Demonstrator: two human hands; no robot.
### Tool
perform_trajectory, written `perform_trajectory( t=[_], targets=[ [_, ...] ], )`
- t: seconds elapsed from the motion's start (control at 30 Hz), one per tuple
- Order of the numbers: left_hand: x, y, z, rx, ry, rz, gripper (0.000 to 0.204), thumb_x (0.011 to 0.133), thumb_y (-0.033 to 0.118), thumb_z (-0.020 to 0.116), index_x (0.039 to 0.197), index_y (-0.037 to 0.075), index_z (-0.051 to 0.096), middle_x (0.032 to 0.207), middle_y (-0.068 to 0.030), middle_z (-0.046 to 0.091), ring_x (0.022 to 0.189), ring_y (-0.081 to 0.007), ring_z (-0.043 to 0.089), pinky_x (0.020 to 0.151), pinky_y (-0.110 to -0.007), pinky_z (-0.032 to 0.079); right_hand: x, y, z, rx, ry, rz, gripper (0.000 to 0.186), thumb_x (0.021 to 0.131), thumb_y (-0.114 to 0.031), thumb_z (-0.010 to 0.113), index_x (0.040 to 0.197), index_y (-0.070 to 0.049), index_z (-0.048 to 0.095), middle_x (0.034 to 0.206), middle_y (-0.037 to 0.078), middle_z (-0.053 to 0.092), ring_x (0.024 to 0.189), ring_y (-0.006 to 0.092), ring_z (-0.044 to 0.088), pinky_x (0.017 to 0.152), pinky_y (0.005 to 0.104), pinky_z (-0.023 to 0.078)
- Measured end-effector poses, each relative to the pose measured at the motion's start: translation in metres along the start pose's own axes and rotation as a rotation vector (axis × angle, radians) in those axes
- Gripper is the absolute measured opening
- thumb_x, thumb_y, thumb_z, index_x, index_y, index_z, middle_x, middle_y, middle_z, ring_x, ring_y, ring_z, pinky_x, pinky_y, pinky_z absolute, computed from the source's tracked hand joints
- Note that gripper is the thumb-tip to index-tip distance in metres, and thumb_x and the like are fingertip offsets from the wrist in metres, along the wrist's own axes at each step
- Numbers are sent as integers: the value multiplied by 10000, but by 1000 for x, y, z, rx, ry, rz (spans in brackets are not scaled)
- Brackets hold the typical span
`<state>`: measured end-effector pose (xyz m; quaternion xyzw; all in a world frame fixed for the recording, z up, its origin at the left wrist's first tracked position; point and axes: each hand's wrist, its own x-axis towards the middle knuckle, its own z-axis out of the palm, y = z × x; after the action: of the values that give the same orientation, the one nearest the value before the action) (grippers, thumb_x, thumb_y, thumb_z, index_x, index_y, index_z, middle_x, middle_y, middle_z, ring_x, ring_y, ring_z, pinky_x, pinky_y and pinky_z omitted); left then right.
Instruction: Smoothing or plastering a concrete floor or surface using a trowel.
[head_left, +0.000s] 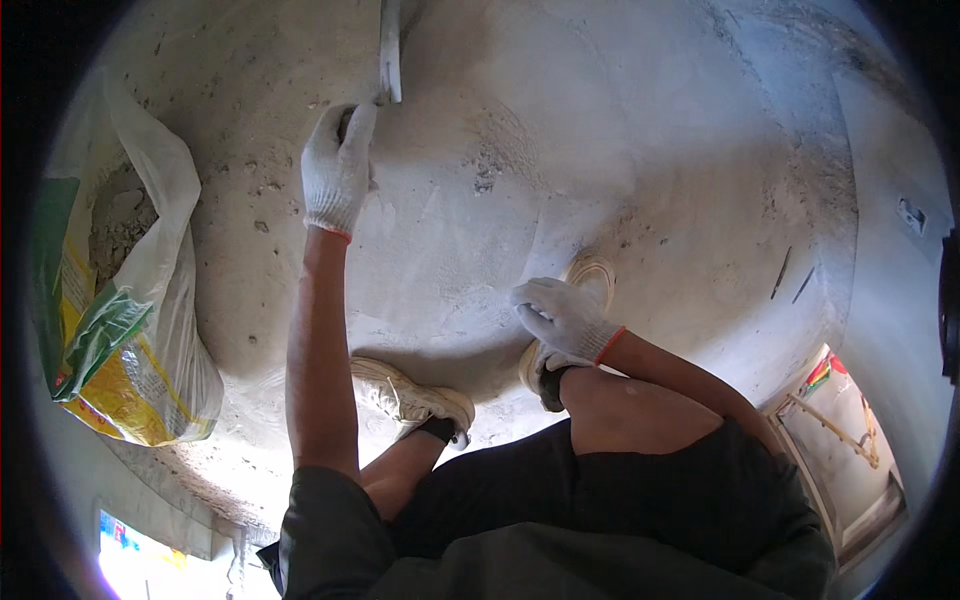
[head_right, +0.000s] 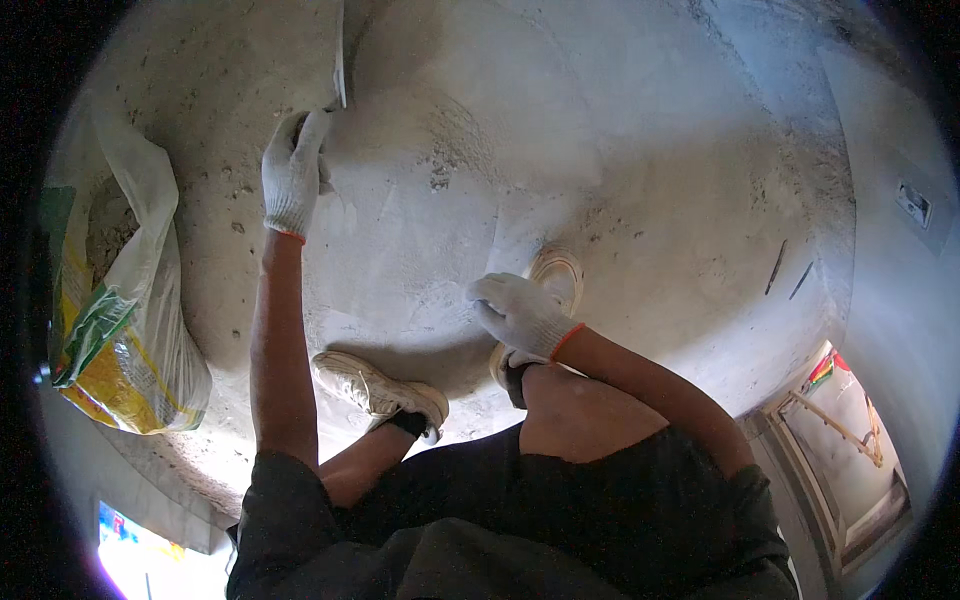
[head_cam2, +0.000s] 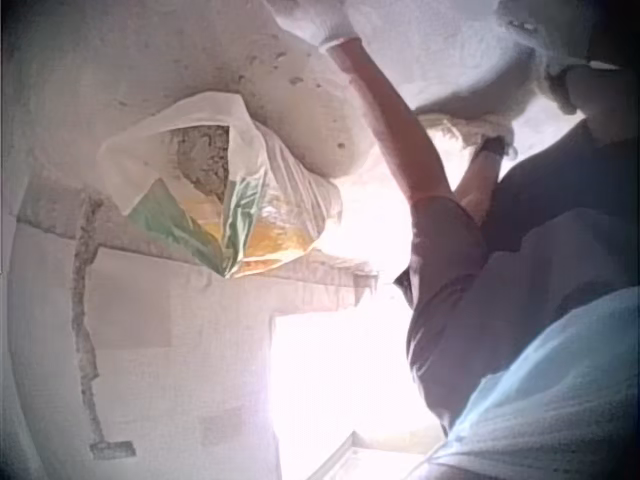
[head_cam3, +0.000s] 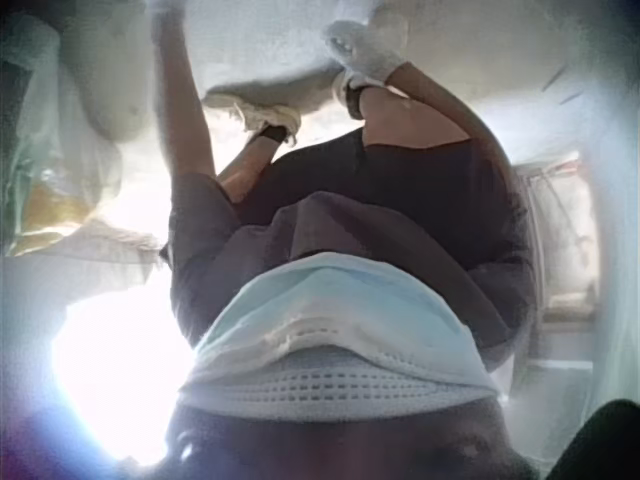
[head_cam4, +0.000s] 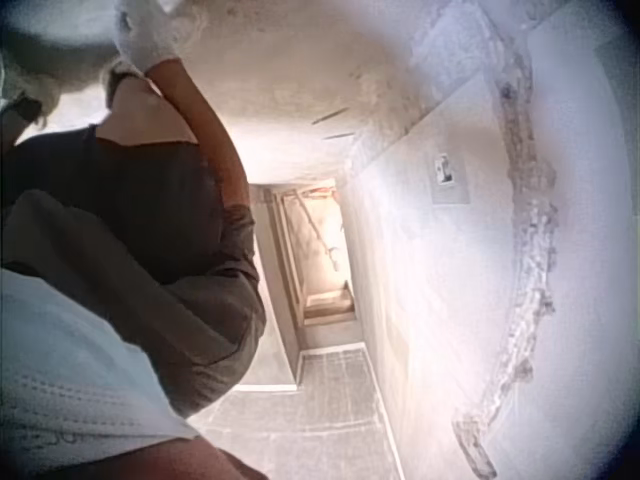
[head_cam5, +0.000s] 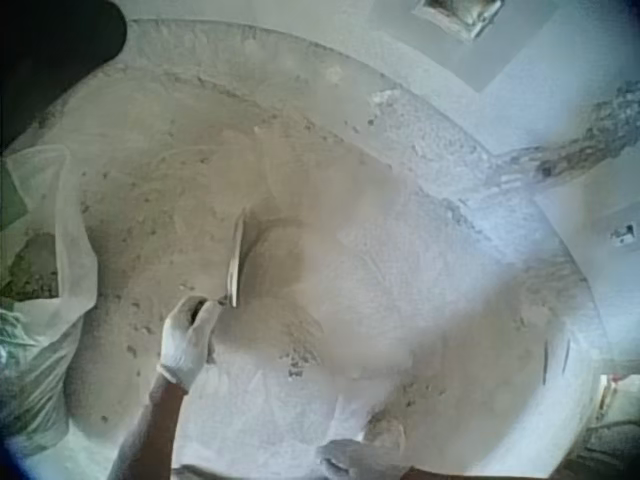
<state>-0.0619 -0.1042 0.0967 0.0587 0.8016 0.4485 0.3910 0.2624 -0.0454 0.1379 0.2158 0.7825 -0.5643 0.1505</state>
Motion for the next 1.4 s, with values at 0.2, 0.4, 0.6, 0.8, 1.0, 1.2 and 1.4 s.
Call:
perform_trajectory(
  t=[0.2, 0.4, 0.6, 0.8, 1.0, 1.2, 1.4],
  targets=[
    [7, 18, 16, 155, -29, -5, 485, 912, 446, 644, 1112, 5, 675, 856, -103, 702, 673, -165, 651, 575, -320, 523, -22, 18, 8, 61, 57, 155, 118, 906, -107, 592, 1007, -58, 629, 944, 129, 667, 853, 325, 647, 739, 400, 513],
    [-3, -3, 44, 251, -54, 227, 503, 910, 481, 612, 1099, 20, 680, 985, -220, 708, 946, -387, 684, 827, -408, 521, -8, 18, -2, 40, 67, 153, 160, 923, -101, 622, 1067, -42, 656, 958, 104, 679, 791, 208, 645, 704, 327, 516],
    [-11, -12, 23, 81, 38, 160, 481, 929, 461, 618, 1120, 23, 671, 1017, -147, 729, 865, -242, 706, 765, -350, 545, -7, 22, -6, 77, 75, 316, 186, 918, -146, 604, 1073, -53, 650, 971, 148, 682, 869, 266, 662, 769, 355, 511],
    [-1, -14, -28, 208, 50, -18, 484, 923, 455, 629, 1138, 23, 672, 998, -138, 727, 824, -202, 682, 762, -324, 540, -19, 28, 1, 111, 51, 349, 214, 928, -138, 630, 1117, -43, 661, 1002, 104, 691, 819, 183, 657, 725, 304, 524],
    [4, -27, -4, 268, 96, 185, 514, 913, 492, 605, 1129, 31, 674, 1026, -185, 717, 954, -322, 696, 848, -377, 516, -18, 24, -3, 31, 44, 289, 184, 920, -152, 618, 1081, -67, 640, 999, 149, 693, 868, 311, 680, 760, 386, 527],
    [-4, -22, 28, 247, 77, 197, 531, 912, 508, 594, 1115, 24, 670, 1024, -217, 708, 1000, -385, 676, 862, -403, 511, -14, 16, -7, 53, 19, 388, 193, 922, -175, 608, 1086, -79, 640, 1001, 151, 690, 894, 325, 672, 776, 397, 523],
    [-13, -12, 40, 268, 48, 207, 514, 915, 490, 596, 1104, 17, 668, 1012, -221, 707, 1005, -399, 666, 861, -421, 511, -18, 23, -4, 16, 24, 333, 207, 922, -192, 596, 1088, -76, 641, 1008, 154, 686, 897, 329, 671, 774, 401, 521]
  ],
)
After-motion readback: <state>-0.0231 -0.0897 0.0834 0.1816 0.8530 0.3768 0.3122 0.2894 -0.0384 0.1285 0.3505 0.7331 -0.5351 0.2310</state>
